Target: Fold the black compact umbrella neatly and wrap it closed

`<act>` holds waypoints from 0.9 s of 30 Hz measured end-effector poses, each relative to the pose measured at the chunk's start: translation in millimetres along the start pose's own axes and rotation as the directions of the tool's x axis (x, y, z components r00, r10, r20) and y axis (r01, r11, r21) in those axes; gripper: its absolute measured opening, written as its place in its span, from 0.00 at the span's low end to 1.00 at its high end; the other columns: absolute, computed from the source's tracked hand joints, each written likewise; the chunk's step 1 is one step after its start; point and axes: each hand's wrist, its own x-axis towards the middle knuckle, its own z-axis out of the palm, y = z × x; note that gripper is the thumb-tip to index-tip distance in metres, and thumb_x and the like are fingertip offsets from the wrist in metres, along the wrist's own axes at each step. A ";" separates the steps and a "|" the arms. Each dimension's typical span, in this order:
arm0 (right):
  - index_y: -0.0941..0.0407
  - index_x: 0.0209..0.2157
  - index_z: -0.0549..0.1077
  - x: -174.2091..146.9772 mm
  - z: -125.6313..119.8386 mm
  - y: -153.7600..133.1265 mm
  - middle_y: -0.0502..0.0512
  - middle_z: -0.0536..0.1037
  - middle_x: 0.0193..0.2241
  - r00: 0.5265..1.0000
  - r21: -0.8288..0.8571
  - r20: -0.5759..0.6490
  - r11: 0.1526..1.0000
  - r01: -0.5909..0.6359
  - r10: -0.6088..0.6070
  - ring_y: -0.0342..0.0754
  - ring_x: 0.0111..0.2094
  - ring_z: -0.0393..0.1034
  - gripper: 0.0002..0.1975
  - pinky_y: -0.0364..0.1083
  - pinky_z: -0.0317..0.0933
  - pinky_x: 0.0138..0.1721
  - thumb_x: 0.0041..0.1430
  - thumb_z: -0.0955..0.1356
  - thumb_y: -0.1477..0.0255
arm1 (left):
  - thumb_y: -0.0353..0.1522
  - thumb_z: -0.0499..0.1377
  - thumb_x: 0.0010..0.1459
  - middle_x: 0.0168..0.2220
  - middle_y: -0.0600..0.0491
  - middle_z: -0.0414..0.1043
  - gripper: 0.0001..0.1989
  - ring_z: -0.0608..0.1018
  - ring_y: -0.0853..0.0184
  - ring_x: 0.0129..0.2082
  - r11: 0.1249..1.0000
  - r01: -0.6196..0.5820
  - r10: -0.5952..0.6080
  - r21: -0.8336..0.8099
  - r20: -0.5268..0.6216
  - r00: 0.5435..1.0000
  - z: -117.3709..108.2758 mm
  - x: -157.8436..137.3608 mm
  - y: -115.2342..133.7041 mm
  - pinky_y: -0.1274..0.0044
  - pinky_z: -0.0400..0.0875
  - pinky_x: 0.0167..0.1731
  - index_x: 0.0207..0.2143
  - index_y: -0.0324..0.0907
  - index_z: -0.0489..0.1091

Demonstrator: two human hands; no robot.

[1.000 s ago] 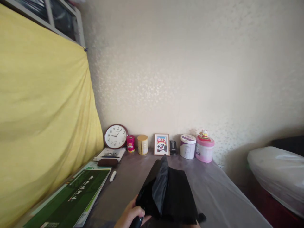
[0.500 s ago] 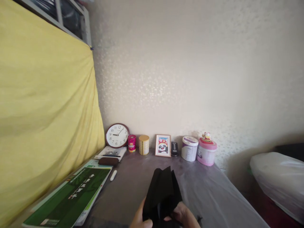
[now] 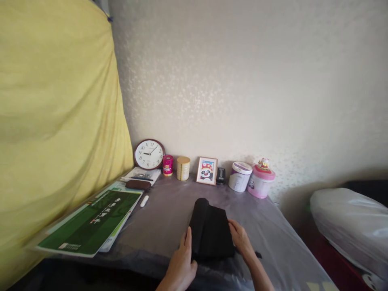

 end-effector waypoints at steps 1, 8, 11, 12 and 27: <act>0.55 0.32 0.75 0.3 -0.5 -1.4 0.57 0.78 0.33 1.000 -0.020 -0.014 1.000 -0.011 0.011 0.54 0.38 0.71 0.19 0.49 0.63 0.42 0.49 0.60 0.59 | 0.22 0.50 0.43 0.64 0.43 0.41 0.46 0.74 0.63 0.46 1.000 0.010 -0.010 0.025 0.001 1.000 0.0 -0.4 1.3 0.78 0.65 0.43 0.62 0.41 0.28; 0.54 0.31 0.73 0.4 -1.7 -18.3 0.52 0.74 0.22 0.987 -0.089 0.103 0.990 -0.111 0.120 0.47 0.23 0.69 0.20 0.42 0.60 0.21 0.53 0.60 0.54 | 0.22 0.49 0.45 0.64 0.39 0.41 0.45 0.75 0.60 0.42 0.993 0.022 -0.024 0.119 0.011 1.000 -0.1 -2.9 8.2 0.74 0.66 0.40 0.62 0.39 0.28; 0.55 0.29 0.72 3.5 2.5 -13.8 0.53 0.73 0.23 0.986 -0.105 0.078 0.985 -0.137 0.145 0.49 0.25 0.70 0.16 0.42 0.60 0.21 0.49 0.65 0.56 | 0.21 0.49 0.45 0.63 0.38 0.43 0.44 0.75 0.60 0.42 0.993 0.013 -0.014 0.117 0.008 1.000 -0.9 -3.3 8.7 0.73 0.67 0.41 0.62 0.38 0.28; 0.55 0.29 0.72 4.0 4.5 -12.7 0.53 0.73 0.22 0.980 -0.088 0.096 0.982 -0.169 0.177 0.48 0.24 0.69 0.16 0.42 0.59 0.19 0.48 0.65 0.56 | 0.21 0.49 0.45 0.63 0.38 0.44 0.44 0.75 0.60 0.42 0.993 0.006 -0.007 0.116 0.004 1.000 -0.9 -3.3 8.5 0.73 0.67 0.41 0.62 0.37 0.28; 0.58 0.33 0.72 25.3 76.1 -68.4 0.51 0.74 0.21 0.971 0.305 0.238 0.951 -0.039 -0.037 0.47 0.24 0.68 0.20 0.42 0.60 0.22 0.48 0.65 0.55 | 0.19 0.51 0.43 0.64 0.36 0.39 0.45 0.72 0.56 0.48 0.992 0.070 -0.074 0.103 0.032 0.997 -0.2 -1.2 11.8 0.70 0.65 0.47 0.62 0.36 0.33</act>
